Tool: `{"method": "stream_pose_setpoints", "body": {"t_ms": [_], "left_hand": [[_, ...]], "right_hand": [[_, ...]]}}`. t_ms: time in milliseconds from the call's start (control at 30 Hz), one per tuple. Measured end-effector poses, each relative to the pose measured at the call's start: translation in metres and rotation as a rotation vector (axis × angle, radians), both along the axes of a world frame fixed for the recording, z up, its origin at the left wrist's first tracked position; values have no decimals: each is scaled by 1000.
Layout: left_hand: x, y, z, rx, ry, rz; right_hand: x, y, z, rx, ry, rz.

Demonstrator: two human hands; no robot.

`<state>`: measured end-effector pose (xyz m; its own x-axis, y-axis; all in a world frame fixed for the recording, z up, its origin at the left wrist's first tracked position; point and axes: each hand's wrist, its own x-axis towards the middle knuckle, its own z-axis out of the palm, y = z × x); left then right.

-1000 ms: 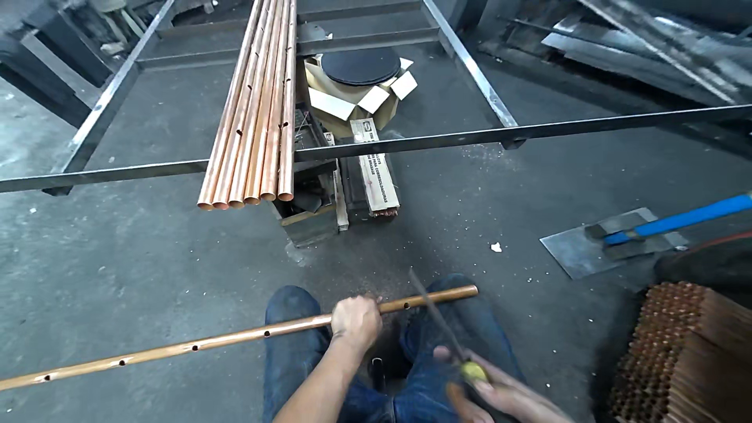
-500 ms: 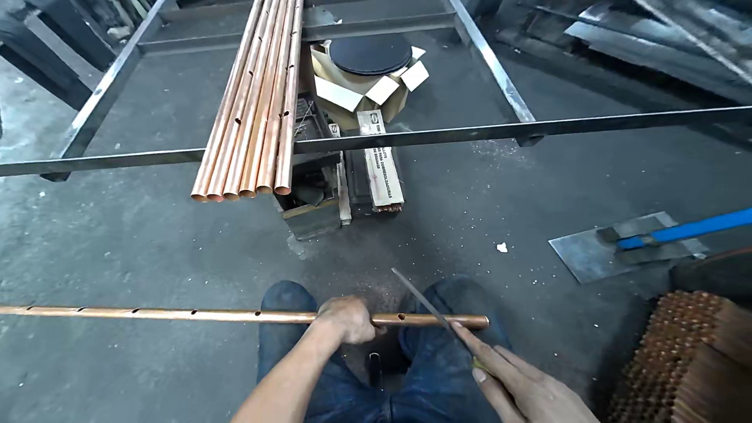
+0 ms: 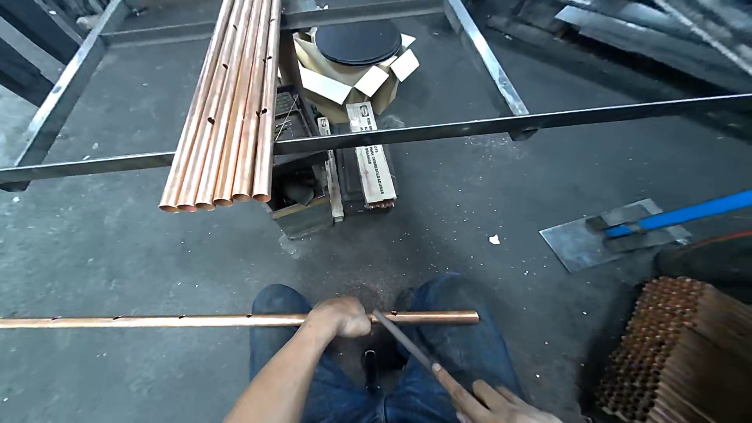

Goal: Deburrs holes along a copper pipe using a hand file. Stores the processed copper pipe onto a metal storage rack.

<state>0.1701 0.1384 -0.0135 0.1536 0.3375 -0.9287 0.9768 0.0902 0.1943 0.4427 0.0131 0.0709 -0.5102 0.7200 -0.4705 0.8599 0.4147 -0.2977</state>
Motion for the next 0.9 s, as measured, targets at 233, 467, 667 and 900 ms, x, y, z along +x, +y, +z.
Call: {"method": "stream_pose_setpoints", "body": {"t_ms": [233, 467, 667, 900], "left_hand": [[3, -1, 10, 34, 82, 22], [9, -5, 15, 72, 115, 11], [14, -13, 18, 146, 149, 15], [18, -13, 15, 155, 180, -6]], "right_hand": [[-25, 38, -46, 248, 21, -17], [-21, 18, -24, 86, 23, -47], [-20, 29, -25, 106, 14, -34], [-28, 54, -48, 97, 4, -64]]}}
